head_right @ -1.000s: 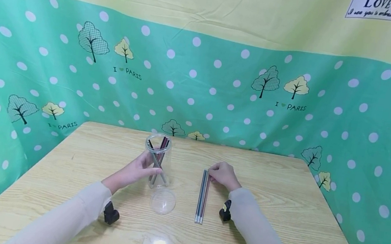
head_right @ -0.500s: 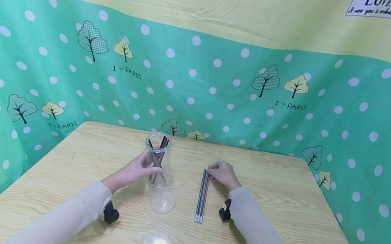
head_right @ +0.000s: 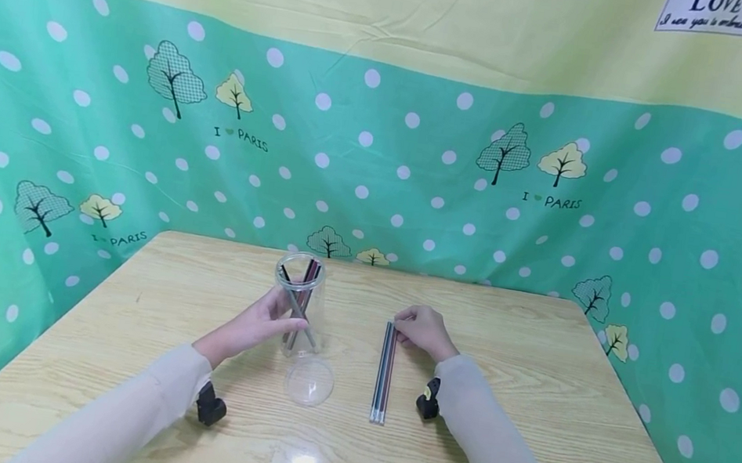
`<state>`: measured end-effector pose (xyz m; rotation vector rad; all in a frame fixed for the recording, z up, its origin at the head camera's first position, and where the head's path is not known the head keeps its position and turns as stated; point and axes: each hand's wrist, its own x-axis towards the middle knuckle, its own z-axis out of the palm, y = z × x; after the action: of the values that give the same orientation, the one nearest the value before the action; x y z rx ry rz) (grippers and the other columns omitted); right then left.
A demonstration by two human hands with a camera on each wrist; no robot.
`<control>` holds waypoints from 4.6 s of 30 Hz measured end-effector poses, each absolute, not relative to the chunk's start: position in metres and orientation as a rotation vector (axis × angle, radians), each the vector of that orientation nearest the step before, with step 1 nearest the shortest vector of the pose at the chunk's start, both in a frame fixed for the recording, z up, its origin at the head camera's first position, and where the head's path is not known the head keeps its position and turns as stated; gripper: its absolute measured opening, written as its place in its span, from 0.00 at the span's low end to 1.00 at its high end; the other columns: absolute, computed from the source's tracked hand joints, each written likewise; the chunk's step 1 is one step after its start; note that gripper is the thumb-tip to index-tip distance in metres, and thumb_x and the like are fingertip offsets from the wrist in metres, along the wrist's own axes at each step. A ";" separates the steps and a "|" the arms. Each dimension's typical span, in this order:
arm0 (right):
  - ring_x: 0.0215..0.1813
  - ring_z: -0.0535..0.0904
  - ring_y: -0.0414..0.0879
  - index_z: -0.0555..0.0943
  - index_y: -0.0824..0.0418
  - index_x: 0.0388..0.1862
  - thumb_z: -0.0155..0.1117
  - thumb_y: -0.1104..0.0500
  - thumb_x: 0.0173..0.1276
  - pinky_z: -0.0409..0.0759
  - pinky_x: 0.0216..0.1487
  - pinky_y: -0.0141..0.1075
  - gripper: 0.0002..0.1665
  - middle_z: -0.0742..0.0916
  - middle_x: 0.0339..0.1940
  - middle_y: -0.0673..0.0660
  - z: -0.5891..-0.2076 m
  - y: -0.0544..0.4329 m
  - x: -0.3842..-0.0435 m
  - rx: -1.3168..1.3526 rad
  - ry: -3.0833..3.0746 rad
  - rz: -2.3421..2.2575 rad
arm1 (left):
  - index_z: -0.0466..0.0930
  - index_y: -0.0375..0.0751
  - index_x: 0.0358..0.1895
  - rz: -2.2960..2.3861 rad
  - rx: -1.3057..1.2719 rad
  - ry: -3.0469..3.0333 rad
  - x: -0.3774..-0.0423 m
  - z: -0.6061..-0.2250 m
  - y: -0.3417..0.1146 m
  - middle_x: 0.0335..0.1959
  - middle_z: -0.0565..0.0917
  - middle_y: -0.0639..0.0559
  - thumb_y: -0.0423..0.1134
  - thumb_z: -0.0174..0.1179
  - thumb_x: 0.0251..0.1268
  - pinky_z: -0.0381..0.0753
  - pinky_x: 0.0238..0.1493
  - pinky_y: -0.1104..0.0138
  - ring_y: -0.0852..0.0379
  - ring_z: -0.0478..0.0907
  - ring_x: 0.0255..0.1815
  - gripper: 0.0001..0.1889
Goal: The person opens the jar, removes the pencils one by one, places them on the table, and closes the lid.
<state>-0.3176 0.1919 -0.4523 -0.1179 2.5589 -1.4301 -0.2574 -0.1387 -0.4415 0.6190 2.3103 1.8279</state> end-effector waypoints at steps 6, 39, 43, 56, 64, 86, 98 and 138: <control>0.34 0.83 0.49 0.80 0.69 0.53 0.63 0.61 0.72 0.86 0.37 0.37 0.15 0.85 0.35 0.60 -0.446 0.194 -0.316 -0.159 2.581 -1.420 | 0.46 0.64 0.80 1.824 0.611 2.312 -0.258 -0.442 -0.139 0.79 0.58 0.48 0.46 0.69 0.65 0.51 0.74 0.43 0.45 0.51 0.79 0.47; 0.35 0.83 0.49 0.83 0.62 0.51 0.62 0.59 0.74 0.87 0.36 0.47 0.12 0.85 0.41 0.59 -0.362 0.151 -0.283 -0.644 2.675 -1.415 | 0.44 0.68 0.80 1.822 0.557 2.314 -0.254 -0.439 -0.139 0.78 0.59 0.51 0.47 0.69 0.65 0.51 0.75 0.45 0.47 0.52 0.79 0.48; 0.33 0.83 0.47 0.85 0.59 0.49 0.63 0.60 0.73 0.87 0.35 0.46 0.09 0.85 0.39 0.56 -0.356 0.142 -0.278 -0.681 2.674 -1.440 | 0.44 0.67 0.80 1.825 0.564 2.308 -0.255 -0.439 -0.138 0.79 0.58 0.50 0.46 0.68 0.66 0.51 0.75 0.44 0.46 0.51 0.79 0.48; 0.33 0.81 0.44 0.86 0.57 0.46 0.65 0.62 0.70 0.84 0.28 0.37 0.08 0.84 0.46 0.53 -0.334 0.114 -0.260 -0.977 2.817 -1.438 | 0.44 0.66 0.80 1.823 0.569 2.307 -0.254 -0.438 -0.138 0.79 0.58 0.51 0.45 0.67 0.67 0.52 0.74 0.43 0.46 0.51 0.79 0.47; 0.36 0.81 0.41 0.86 0.59 0.49 0.65 0.63 0.70 0.83 0.30 0.36 0.10 0.85 0.48 0.51 -0.331 0.099 -0.257 -1.165 2.803 -1.380 | 0.45 0.69 0.80 1.837 0.616 2.279 -0.255 -0.438 -0.139 0.79 0.57 0.53 0.43 0.66 0.69 0.53 0.74 0.41 0.47 0.50 0.79 0.46; 0.22 0.80 0.39 0.82 0.53 0.63 0.58 0.55 0.77 0.70 0.18 0.31 0.19 0.87 0.37 0.48 -0.332 0.062 -0.246 -1.211 2.756 -1.184 | 0.45 0.77 0.78 1.836 0.715 2.269 -0.257 -0.440 -0.139 0.62 0.76 0.52 0.42 0.65 0.70 0.69 0.61 0.51 0.49 0.68 0.63 0.44; 0.14 0.71 0.34 0.84 0.54 0.61 0.58 0.53 0.78 0.62 0.14 0.29 0.18 0.83 0.25 0.50 -0.330 0.054 -0.240 -1.183 2.886 -1.059 | 0.44 0.77 0.78 1.827 0.748 2.249 -0.258 -0.442 -0.141 0.65 0.75 0.56 0.42 0.64 0.71 0.65 0.63 0.50 0.49 0.68 0.63 0.45; 0.16 0.77 0.31 0.86 0.54 0.40 0.67 0.54 0.71 0.76 0.17 0.30 0.05 0.88 0.30 0.43 -0.323 0.051 -0.248 -1.225 2.946 -1.428 | 0.40 0.79 0.78 1.809 0.662 2.272 -0.256 -0.440 -0.140 0.78 0.58 0.62 0.46 0.66 0.68 0.49 0.75 0.41 0.55 0.50 0.79 0.47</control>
<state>-0.2485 0.0505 -0.3235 -1.2247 2.9457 -1.4285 -0.2562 -0.1403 -0.4400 0.6616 2.2717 1.8091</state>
